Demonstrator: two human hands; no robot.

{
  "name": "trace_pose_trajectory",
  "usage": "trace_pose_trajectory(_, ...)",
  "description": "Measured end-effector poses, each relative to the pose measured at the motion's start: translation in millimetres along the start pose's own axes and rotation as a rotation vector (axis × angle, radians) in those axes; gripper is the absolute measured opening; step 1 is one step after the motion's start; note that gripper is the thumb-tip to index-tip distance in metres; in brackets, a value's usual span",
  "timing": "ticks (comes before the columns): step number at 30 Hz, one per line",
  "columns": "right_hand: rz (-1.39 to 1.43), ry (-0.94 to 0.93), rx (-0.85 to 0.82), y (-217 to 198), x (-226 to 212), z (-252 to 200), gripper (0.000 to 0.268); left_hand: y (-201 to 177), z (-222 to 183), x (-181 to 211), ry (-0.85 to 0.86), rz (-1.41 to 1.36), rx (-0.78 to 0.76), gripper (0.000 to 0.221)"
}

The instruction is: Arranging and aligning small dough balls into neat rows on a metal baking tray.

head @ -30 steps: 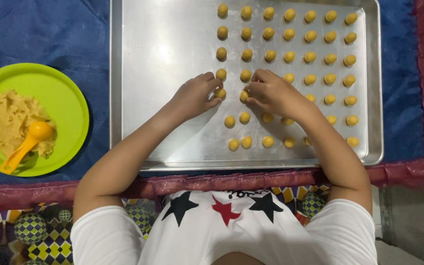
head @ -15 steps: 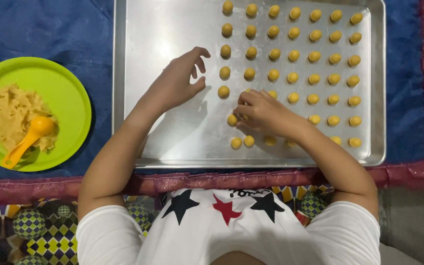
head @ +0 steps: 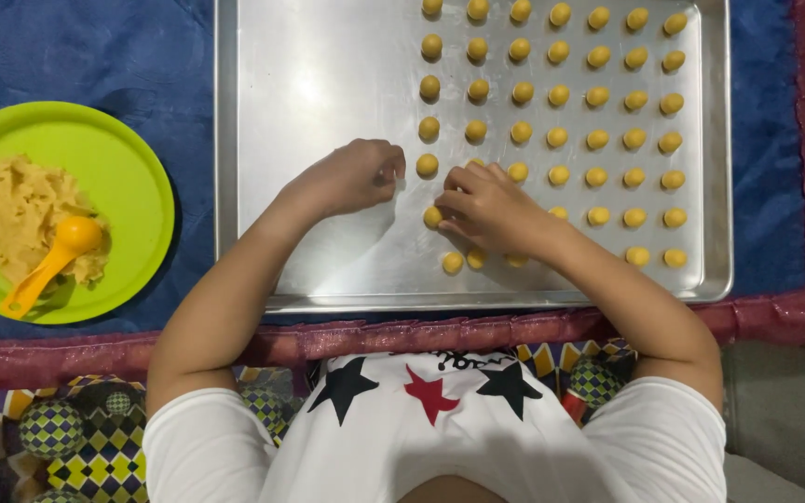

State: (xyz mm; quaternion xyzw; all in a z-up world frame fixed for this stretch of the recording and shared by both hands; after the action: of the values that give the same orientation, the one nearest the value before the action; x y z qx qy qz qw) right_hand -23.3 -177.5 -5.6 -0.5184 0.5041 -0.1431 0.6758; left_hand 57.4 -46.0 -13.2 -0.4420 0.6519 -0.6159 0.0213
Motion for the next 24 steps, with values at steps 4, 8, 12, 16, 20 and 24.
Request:
trace_pose_trajectory(4, 0.026, 0.005, 0.011, -3.5, -8.2, 3.1, 0.015, 8.5, -3.8, 12.2, 0.013, 0.029, -0.089, 0.023)
trace_pose_trajectory(8, 0.041, 0.020, 0.010, -3.2, -11.3, 6.2, 0.015, 17.7, -4.2, 12.5, 0.012, 0.044, -0.135, 0.021)
trace_pose_trajectory(12, 0.060, 0.028, 0.011, -6.3, -17.3, 7.5, 0.012, 23.5, -3.9, 15.8, 0.016, 0.044, -0.164, 0.021)
trace_pose_trajectory(16, 0.079, 0.029, 0.011, -3.0, -14.8, 6.6, 0.014, 25.0, -4.5, 18.7, 0.040, 0.031, -0.172, 0.023)
trace_pose_trajectory(20, 0.089, 0.085, 0.081, -3.5, -8.2, -1.5, 0.023, 24.9, -4.1, 17.5, 0.048, 0.023, -0.166, 0.023)
trace_pose_trajectory(24, 0.217, 0.173, 0.123, -14.8, -6.8, -18.0, 0.032, 17.3, -2.8, 15.0, 0.042, -0.008, -0.131, 0.022)
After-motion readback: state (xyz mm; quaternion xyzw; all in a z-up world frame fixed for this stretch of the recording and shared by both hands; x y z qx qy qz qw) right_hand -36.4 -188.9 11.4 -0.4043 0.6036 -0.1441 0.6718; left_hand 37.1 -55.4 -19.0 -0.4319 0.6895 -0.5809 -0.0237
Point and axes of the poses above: each hand's wrist, its own z-axis towards the middle knuckle, its own y-axis out of the palm, x = y × z, the point moved 8 cm from there along z, towards the middle knuckle, and after that the axes turned 15 degrees about z, right-handed, at the moved point
